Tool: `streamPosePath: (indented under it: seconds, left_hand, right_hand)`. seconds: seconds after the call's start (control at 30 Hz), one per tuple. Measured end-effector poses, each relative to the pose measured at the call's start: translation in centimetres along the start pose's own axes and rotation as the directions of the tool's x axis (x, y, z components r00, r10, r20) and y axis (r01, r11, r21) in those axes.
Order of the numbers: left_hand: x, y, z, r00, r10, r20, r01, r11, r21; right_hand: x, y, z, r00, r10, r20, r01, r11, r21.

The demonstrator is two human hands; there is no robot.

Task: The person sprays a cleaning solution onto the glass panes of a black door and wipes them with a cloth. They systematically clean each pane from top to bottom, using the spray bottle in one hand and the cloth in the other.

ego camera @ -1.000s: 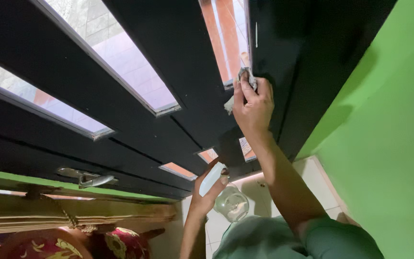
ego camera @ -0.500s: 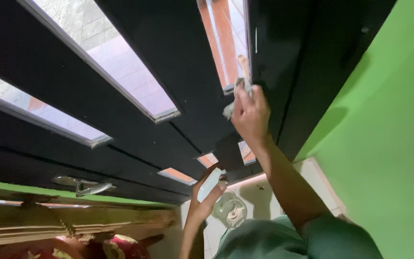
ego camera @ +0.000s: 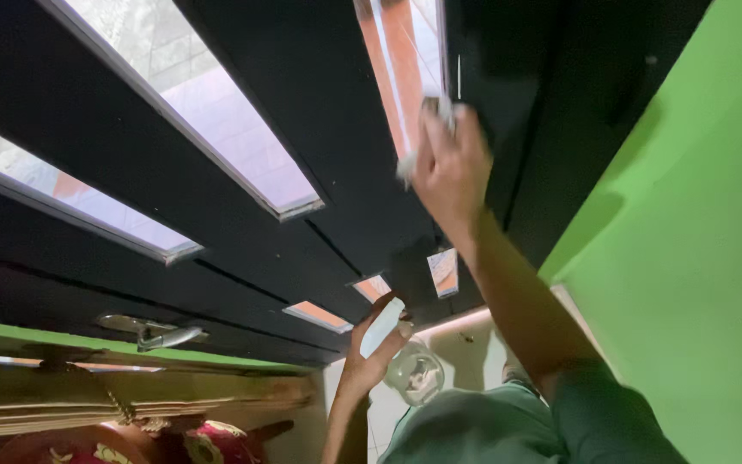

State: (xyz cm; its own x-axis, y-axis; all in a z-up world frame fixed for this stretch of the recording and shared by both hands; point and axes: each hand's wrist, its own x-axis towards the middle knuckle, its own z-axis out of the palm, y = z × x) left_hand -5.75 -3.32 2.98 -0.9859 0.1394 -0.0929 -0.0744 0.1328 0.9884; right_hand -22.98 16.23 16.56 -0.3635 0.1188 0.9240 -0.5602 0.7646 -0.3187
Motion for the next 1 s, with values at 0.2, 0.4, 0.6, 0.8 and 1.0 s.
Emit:
streamPosePath:
  seconds: [0.2, 0.4, 0.6, 0.8, 1.0]
  left_hand:
    - [-0.3, 0.6, 0.7, 0.997, -0.072, -0.01, 0.072, 0.994, 0.078]
    - [-0.5, 0.6, 0.8, 0.998, -0.053, -0.021, 0.053, 0.998, 0.02]
    - [-0.3, 0.8, 1.3, 0.996, -0.091, -0.023, 0.092, 0.995, 0.044]
    - [-0.3, 0.4, 1.3, 1.0, -0.001, -0.005, 0.001, 1.0, 0.004]
    - [1.1, -1.6, 2.8, 0.999, -0.033, 0.034, 0.033, 0.999, -0.004]
  right_hand:
    - [-0.3, 1.0, 0.5, 0.996, -0.082, 0.045, 0.086, 0.993, -0.084]
    - [3.4, 1.0, -0.5, 0.971, -0.233, 0.043, 0.234, 0.972, -0.005]
    - [5.6, 2.6, -1.4, 0.827, -0.48, 0.292, 0.514, 0.856, -0.049]
    - [2.0, 4.3, -2.8, 0.629, -0.655, 0.42, 0.704, 0.708, 0.049]
    - [4.6, 4.8, -3.0, 0.658, -0.649, 0.382, 0.693, 0.721, 0.031]
